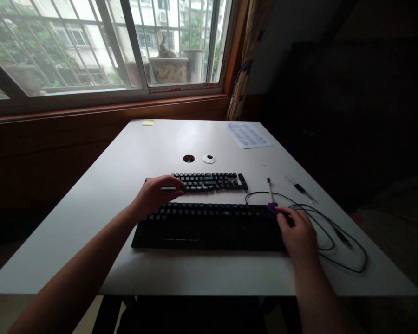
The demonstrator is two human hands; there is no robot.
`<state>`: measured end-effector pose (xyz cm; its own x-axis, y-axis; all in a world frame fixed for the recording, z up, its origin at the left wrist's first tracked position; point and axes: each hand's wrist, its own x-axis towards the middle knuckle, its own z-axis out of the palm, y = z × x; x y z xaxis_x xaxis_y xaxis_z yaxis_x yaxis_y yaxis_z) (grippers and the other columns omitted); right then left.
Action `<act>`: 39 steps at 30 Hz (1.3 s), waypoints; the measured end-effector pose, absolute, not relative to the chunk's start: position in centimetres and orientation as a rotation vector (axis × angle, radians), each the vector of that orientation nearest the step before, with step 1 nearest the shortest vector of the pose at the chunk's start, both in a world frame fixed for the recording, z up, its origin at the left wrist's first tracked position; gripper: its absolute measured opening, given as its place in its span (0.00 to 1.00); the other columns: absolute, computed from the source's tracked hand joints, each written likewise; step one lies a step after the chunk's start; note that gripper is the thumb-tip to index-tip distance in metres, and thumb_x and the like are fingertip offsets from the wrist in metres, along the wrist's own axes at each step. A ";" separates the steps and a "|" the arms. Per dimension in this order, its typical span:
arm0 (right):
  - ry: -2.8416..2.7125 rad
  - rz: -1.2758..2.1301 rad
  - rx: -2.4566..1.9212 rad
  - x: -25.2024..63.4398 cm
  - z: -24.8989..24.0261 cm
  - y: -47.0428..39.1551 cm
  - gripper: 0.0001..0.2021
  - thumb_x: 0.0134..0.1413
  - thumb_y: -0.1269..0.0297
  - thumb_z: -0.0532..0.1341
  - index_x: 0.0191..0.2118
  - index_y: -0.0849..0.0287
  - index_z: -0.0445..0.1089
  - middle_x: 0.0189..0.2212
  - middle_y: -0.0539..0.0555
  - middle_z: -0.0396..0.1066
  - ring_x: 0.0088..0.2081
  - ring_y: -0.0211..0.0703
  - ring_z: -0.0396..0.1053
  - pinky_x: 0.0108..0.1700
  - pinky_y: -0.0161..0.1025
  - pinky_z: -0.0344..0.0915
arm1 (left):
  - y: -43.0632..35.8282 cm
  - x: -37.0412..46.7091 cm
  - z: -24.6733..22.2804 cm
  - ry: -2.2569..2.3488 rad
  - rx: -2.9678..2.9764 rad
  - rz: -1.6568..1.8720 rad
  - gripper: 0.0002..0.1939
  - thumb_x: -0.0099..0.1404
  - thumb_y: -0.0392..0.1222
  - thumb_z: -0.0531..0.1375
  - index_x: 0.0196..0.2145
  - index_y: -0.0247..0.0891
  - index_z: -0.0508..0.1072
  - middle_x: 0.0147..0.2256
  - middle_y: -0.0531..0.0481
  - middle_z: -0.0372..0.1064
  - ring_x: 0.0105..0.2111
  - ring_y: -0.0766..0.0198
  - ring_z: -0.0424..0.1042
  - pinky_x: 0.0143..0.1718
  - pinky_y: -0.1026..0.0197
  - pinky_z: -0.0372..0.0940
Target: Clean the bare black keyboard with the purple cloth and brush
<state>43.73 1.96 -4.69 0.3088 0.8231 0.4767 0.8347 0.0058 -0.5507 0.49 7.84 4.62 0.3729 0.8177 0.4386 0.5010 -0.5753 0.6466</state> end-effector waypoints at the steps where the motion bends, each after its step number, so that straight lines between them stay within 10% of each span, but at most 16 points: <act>1: -1.490 -0.023 -1.786 43.7 -4.6 1.9 0.15 0.56 0.56 0.57 0.41 0.56 0.77 0.39 0.57 0.71 0.42 0.51 0.69 0.49 0.48 0.66 | 6.6 1.0 4.9 1.118 2.195 1.070 0.08 0.66 0.44 0.68 0.41 0.39 0.79 0.39 0.47 0.82 0.39 0.59 0.82 0.44 0.59 0.74; 26: -1.495 -0.045 -1.808 44.1 -4.9 2.1 0.15 0.55 0.56 0.57 0.41 0.55 0.77 0.38 0.56 0.71 0.40 0.51 0.69 0.48 0.48 0.66 | 1.5 3.4 1.0 0.614 1.233 1.231 0.06 0.67 0.38 0.69 0.42 0.39 0.78 0.40 0.48 0.79 0.38 0.62 0.80 0.43 0.61 0.74; 39: -1.488 -0.033 -1.796 44.0 -4.8 2.1 0.15 0.55 0.56 0.57 0.42 0.55 0.77 0.39 0.57 0.71 0.41 0.51 0.69 0.49 0.48 0.66 | 1.4 -1.7 1.9 1.155 1.807 1.240 0.08 0.67 0.42 0.68 0.43 0.41 0.79 0.43 0.45 0.79 0.44 0.56 0.78 0.49 0.54 0.73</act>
